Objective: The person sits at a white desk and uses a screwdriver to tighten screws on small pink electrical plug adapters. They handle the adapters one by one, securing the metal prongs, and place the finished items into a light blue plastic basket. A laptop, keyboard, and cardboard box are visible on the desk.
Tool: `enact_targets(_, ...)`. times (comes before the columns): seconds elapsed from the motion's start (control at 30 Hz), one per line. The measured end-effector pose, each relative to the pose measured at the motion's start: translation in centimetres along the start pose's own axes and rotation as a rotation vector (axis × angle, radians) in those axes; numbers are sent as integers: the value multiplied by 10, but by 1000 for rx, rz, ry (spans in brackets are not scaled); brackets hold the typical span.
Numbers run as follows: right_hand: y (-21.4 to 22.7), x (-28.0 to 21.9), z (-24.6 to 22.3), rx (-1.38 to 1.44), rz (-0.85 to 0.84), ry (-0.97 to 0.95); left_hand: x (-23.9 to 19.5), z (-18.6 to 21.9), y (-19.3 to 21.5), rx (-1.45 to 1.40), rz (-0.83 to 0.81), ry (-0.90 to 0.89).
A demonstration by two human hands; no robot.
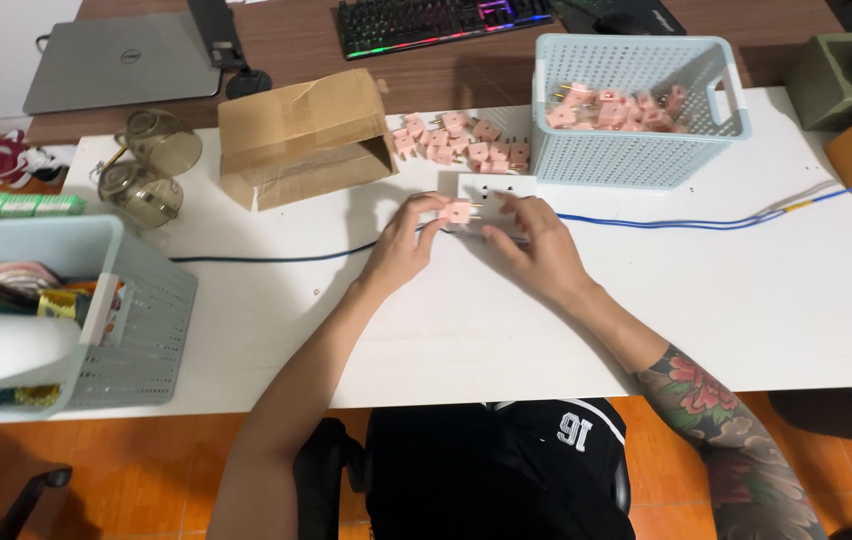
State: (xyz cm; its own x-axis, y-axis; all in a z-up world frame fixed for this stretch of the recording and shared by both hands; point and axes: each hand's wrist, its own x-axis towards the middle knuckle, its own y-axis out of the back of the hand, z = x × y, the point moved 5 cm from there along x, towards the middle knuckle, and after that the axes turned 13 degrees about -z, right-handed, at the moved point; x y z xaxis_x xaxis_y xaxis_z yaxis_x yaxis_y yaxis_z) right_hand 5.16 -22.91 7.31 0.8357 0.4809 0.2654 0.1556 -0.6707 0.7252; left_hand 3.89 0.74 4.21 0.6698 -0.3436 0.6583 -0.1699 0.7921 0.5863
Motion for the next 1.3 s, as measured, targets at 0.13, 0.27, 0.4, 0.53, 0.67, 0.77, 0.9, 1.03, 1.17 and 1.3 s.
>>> enact_targets(0.13, -19, 15, 3, 264, -66, 37, 2, 8, -2, 5, -27, -36)
enact_targets(0.27, -25, 36, 4, 383, -93, 33, 5, 4, 10, -30, 5, -59)
enact_targets(0.4, -36, 60, 11, 521, -150, 0, 8, -7, 22, 9, 55, -82)
enact_targets(0.53, -36, 70, -29, 546, -175, 20, 4, -10, 37, 42, 39, -99)
enact_targets(0.67, -40, 81, -22, 457, -52, 60, 10, -25, 37, 80, -39, 115)
enact_targets(0.77, -38, 92, -30, 370, 51, 129, 5, -52, 41, 68, -2, 409)
enact_targets(0.9, -67, 115, -62, 288, 64, 254, -17, -95, 29, 372, -100, 763)
enact_targets(1.03, -117, 140, -98, 270, -97, 282, -17, -89, 27, 451, -213, 800)
enact_targets(1.17, -167, 183, -119, 81, -194, 310, -18, -97, 25, 410, -252, 793)
enact_targets(1.3, -225, 231, -99, 11, -316, 190, -16, -99, 30, 405, -282, 777)
